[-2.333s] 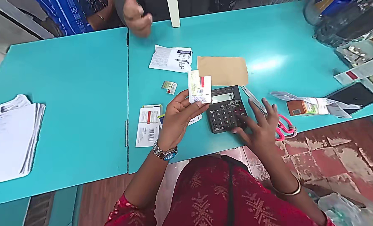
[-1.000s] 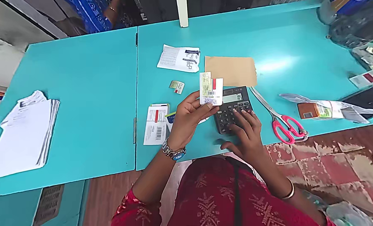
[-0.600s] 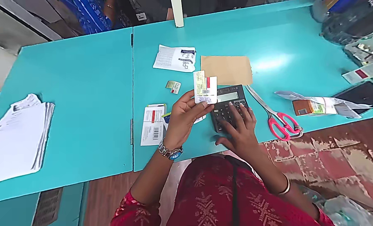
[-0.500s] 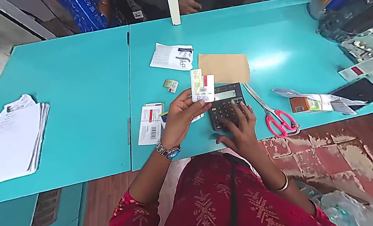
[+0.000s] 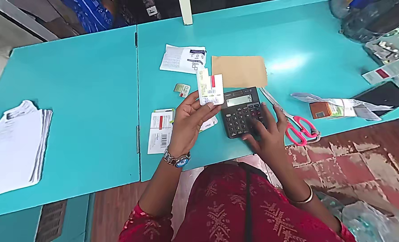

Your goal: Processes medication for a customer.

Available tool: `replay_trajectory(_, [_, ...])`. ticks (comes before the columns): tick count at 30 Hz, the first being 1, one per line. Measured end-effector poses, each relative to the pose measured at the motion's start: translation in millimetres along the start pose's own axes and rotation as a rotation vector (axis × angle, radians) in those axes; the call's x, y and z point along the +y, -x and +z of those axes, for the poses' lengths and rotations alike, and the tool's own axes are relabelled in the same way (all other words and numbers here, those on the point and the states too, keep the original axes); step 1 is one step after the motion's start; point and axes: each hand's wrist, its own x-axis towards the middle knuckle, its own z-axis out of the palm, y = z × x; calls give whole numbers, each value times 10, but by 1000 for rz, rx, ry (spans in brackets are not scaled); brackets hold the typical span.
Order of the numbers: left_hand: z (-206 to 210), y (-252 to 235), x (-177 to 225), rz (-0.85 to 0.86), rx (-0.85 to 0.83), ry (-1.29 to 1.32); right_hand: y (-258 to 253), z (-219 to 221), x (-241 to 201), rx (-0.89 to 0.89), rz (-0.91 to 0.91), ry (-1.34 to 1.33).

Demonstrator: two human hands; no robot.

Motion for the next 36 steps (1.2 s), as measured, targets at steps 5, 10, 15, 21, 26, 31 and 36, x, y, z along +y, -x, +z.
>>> replay_trajectory(5, [-6, -4, 9, 7, 11, 7, -3, 11, -60, -8, -62, -40])
replay_trajectory(10, [-24, 5, 23, 36, 14, -8, 28, 76, -87, -31, -144, -62])
replay_trajectory(15, [-13, 1, 34, 32, 29, -4, 25, 78, -94, 25, -145, -87])
replay_trajectory(21, [-25, -15, 29, 50, 53, 15, 25, 30, -81, -52, -141, -67])
replay_trajectory(26, [-25, -18, 41, 52, 59, 20, 139, -23, 87, 49, -65, -71])
replay_trajectory(31, [-22, -18, 28, 60, 53, 9, 141, -27, 110, 4, -87, -57])
replay_trajectory(36, [-32, -15, 22, 62, 43, 14, 142, -29, 99, 11, -89, -48])
